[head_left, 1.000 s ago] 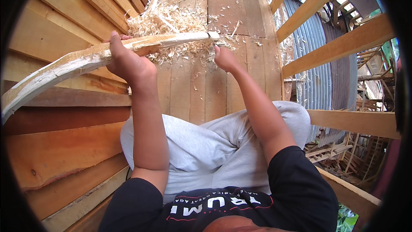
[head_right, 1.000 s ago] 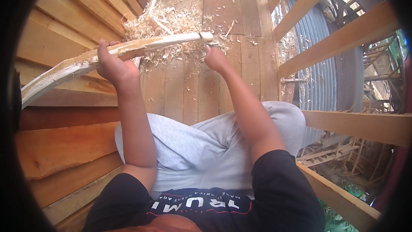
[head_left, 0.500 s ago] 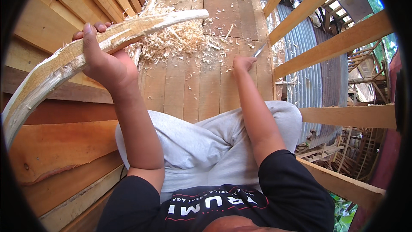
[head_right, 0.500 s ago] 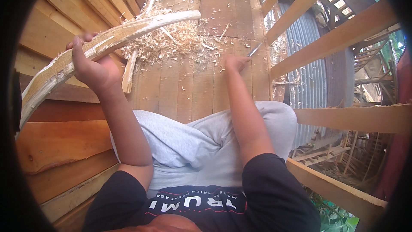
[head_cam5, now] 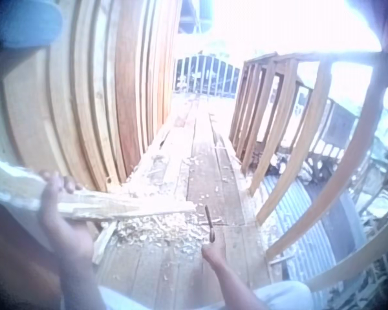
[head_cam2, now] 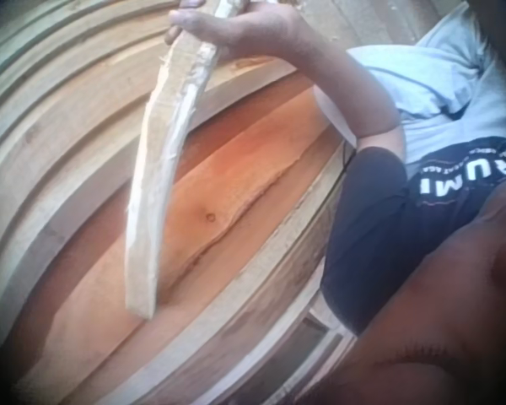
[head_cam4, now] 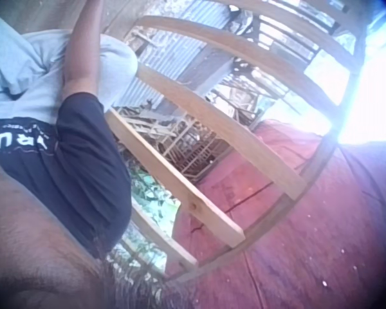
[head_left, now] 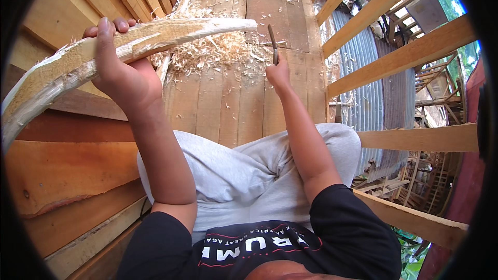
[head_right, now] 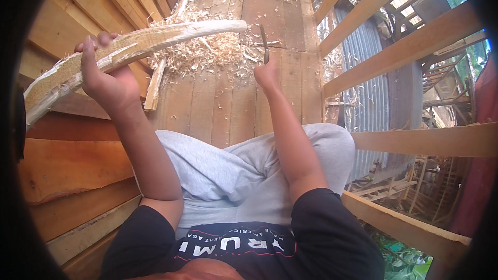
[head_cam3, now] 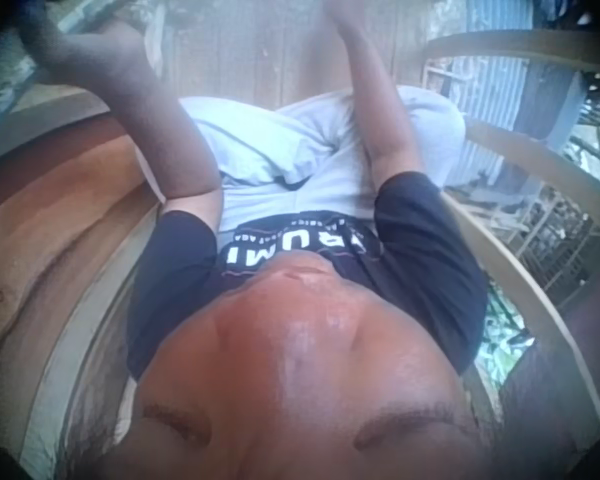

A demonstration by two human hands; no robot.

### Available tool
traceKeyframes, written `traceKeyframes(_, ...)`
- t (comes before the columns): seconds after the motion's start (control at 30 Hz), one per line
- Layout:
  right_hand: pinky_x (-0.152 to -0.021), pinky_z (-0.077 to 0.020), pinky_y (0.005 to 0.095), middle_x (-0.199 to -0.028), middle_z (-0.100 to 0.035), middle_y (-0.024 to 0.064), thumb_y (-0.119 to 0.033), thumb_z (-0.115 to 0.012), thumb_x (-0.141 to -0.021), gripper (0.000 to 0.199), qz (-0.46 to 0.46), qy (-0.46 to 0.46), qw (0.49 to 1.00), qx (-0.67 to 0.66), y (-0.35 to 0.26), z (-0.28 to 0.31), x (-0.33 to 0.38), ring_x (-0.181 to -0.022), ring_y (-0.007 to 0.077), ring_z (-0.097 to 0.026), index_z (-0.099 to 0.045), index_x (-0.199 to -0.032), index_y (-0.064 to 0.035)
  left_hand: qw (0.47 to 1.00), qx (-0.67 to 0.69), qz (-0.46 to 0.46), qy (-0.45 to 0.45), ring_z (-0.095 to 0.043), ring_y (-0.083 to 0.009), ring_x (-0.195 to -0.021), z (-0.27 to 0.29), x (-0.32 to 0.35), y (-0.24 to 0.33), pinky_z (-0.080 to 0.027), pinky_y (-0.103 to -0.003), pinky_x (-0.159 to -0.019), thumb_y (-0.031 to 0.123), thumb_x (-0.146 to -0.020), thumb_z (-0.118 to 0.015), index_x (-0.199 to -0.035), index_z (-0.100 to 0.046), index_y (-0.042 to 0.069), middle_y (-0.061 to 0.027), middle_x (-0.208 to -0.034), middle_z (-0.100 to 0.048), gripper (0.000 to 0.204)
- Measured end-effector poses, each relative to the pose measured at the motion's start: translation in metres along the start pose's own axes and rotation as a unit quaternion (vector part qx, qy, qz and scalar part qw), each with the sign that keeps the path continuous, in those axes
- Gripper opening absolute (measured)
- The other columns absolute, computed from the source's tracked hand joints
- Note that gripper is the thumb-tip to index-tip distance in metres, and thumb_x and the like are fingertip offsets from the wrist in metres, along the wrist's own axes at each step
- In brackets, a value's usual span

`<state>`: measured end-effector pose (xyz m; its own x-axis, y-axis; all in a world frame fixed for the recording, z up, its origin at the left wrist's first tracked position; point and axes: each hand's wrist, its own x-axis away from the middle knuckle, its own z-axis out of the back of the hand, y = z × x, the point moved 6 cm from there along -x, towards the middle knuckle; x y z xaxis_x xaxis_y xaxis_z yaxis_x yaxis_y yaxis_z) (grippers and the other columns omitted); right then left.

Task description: The person sits cross-legged on a wooden floor and uses a knife to carve a long, curved piece of wood. They repeatedly shave off thin layers, creating wood shavings that accumulate on the floor.

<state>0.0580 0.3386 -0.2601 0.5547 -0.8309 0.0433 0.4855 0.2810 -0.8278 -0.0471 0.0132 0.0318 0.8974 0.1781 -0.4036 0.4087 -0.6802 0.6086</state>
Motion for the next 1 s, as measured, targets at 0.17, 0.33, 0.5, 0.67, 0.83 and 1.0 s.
traceKeyframes(0.17,-0.075,-0.0492,0.0393,-0.089,-0.066,0.0178,-0.008,-0.059,-0.082,0.019,-0.063,0.048,0.993,0.089,0.015,0.011,-0.01,-0.081,0.0307,-0.064,-0.059,-0.1,-0.0002,1.0,-0.015,-0.012,-0.016,-0.048,-0.0171,-0.083,-0.005,-0.001,0.008,-0.043,-0.04,-0.09,0.01,-0.087,-0.062,-0.094,-0.046,0.012,-0.002,-0.081,-0.045,0.017)
traceKeyframes(0.33,-0.086,-0.0478,0.0421,-0.101,-0.064,0.0257,-0.005,-0.059,-0.077,0.036,0.062,-0.168,0.982,0.062,0.011,-0.042,-0.002,-0.1,0.0411,-0.062,-0.057,-0.111,0.0013,0.997,0.016,0.01,-0.071,-0.045,-0.017,-0.08,-0.008,-0.005,0.008,-0.04,-0.04,-0.088,0.008,-0.086,-0.06,-0.092,-0.047,0.012,-0.0016,-0.078,-0.044,0.015)
traceKeyframes(0.5,-0.083,-0.0475,0.0437,-0.094,-0.063,0.0277,-0.003,-0.055,-0.076,0.055,0.054,-0.07,0.994,0.056,-0.017,-0.025,-0.009,-0.093,0.0428,-0.062,-0.05,-0.129,0.0055,0.992,0.035,0.018,-0.124,-0.046,-0.018,-0.076,0.006,-0.014,0.012,-0.04,-0.039,-0.084,0.005,-0.08,-0.06,-0.091,-0.048,0.008,-0.0046,-0.076,-0.047,0.017)
traceKeyframes(0.67,-0.085,-0.0481,0.0433,-0.104,-0.063,0.0286,-0.003,-0.056,-0.076,0.055,0.021,-0.092,0.994,0.055,0.003,-0.024,-0.029,-0.1,0.0399,-0.062,-0.049,-0.13,0.0062,0.991,0.015,0.032,-0.13,-0.046,-0.018,-0.075,0.013,-0.016,0.011,-0.04,-0.039,-0.082,0.005,-0.079,-0.06,-0.091,-0.048,0.008,-0.0052,-0.076,-0.048,0.017)
traceKeyframes(0.83,-0.09,-0.0452,0.0349,-0.104,-0.065,0.0146,-0.005,-0.056,-0.085,0.056,0.08,-0.209,0.974,0.021,0.007,-0.046,-0.029,-0.101,0.0252,-0.061,-0.045,-0.139,-0.0037,0.99,-0.001,0.048,-0.134,-0.046,-0.0179,-0.074,0.011,-0.017,0.005,-0.041,-0.04,-0.082,0.004,-0.079,-0.06,-0.091,-0.048,0.007,-0.0064,-0.076,-0.048,0.018)
traceKeyframes(1.0,-0.104,-0.04,0.0403,-0.131,-0.05,0.0294,-0.002,-0.059,-0.081,0.086,-0.058,-0.095,0.993,0.035,-0.02,-0.019,0.01,-0.12,0.0377,-0.053,-0.008,-0.15,0.004,0.989,-0.011,0.049,-0.139,-0.047,-0.0177,-0.074,0.019,-0.019,0.009,-0.042,-0.04,-0.082,0.004,-0.079,-0.06,-0.092,-0.048,0.006,-0.0069,-0.076,-0.048,0.017)
